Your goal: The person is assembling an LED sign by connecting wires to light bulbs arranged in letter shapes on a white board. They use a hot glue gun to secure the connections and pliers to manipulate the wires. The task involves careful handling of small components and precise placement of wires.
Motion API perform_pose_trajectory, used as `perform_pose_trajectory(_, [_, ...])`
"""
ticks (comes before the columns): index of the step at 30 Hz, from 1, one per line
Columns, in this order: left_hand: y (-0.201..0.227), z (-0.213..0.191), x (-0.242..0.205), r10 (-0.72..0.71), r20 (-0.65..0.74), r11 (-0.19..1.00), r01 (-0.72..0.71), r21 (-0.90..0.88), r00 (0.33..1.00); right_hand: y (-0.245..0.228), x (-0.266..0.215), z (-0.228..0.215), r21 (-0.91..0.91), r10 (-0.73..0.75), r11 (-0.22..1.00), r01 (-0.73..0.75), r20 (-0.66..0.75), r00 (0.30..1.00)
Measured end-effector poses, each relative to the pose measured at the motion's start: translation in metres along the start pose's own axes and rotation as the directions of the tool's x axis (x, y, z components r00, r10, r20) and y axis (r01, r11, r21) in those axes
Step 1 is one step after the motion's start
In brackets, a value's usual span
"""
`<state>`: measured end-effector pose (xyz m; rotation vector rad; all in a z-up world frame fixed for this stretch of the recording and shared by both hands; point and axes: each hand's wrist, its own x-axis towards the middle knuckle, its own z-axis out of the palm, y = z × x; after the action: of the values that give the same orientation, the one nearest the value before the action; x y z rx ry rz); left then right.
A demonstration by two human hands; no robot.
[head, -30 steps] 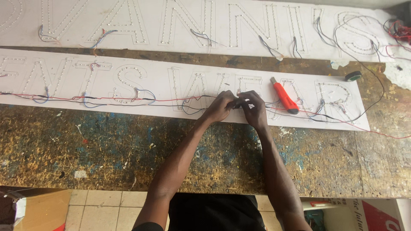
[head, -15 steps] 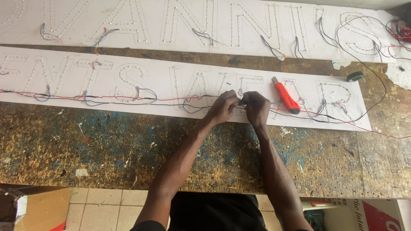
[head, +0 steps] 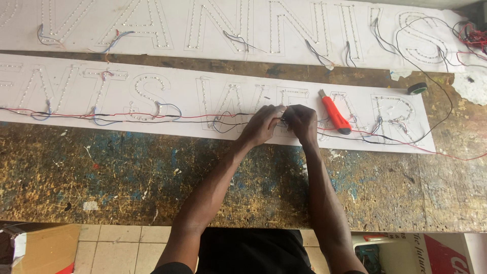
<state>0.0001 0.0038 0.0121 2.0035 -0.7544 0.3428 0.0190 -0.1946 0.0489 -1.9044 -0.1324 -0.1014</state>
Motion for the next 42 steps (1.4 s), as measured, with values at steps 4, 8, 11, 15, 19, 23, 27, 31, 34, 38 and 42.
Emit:
perform_pose_trajectory(4, [-0.006, 0.006, 0.002, 0.037, 0.027, 0.999, -0.038, 0.036, 0.999, -0.018, -0.006, -0.002, 0.132, 0.046, 0.99, -0.05, 0.029, 0.999])
perform_pose_trajectory(8, [-0.007, 0.009, 0.0, 0.051, 0.037, 0.997, -0.053, 0.061, 0.998, -0.024, -0.005, 0.0, 0.191, 0.155, 0.969, -0.158, 0.031, 0.987])
perform_pose_trajectory(11, [-0.016, 0.016, -0.001, 0.048, 0.038, 0.993, -0.052, 0.102, 0.998, -0.029, -0.004, 0.002, 0.199, 0.17, 0.965, -0.173, 0.03, 0.985])
perform_pose_trajectory(15, [-0.019, 0.024, -0.002, 0.028, 0.009, 0.99, -0.029, 0.137, 1.0, -0.055, -0.013, 0.001, 0.212, 0.127, 0.97, -0.123, -0.003, 0.992])
perform_pose_trajectory(19, [-0.009, 0.019, -0.003, -0.012, -0.003, 0.99, 0.013, 0.143, 1.0, -0.058, -0.017, -0.003, 0.244, 0.087, 0.966, -0.081, -0.015, 0.996])
perform_pose_trajectory(23, [-0.006, 0.015, 0.003, -0.112, 0.007, 0.986, 0.11, 0.129, 0.994, -0.019, -0.012, -0.014, 0.307, -0.071, 0.95, 0.055, 0.044, 0.996])
perform_pose_trajectory(27, [-0.018, 0.02, 0.003, -0.24, 0.059, 0.967, 0.244, -0.071, 0.969, -0.025, -0.02, -0.033, 0.024, -0.241, 0.97, 0.243, 0.23, 0.943])
perform_pose_trajectory(31, [-0.006, 0.008, 0.008, -0.354, 0.151, 0.898, 0.381, -0.222, 0.923, -0.007, -0.017, -0.017, -0.363, -0.313, 0.857, 0.365, 0.196, 0.929])
perform_pose_trajectory(34, [0.005, 0.001, 0.014, -0.368, 0.191, 0.878, 0.408, -0.249, 0.91, 0.001, -0.016, -0.008, -0.497, -0.448, 0.745, 0.445, 0.121, 0.886])
perform_pose_trajectory(38, [-0.016, 0.008, 0.007, -0.342, 0.169, 0.873, 0.379, -0.308, 0.924, 0.002, -0.014, -0.012, -0.472, -0.474, 0.732, 0.491, 0.164, 0.865])
perform_pose_trajectory(42, [0.007, -0.006, 0.014, -0.36, 0.142, 0.874, 0.387, -0.293, 0.922, -0.003, -0.015, -0.02, -0.358, -0.45, 0.794, 0.491, 0.197, 0.871])
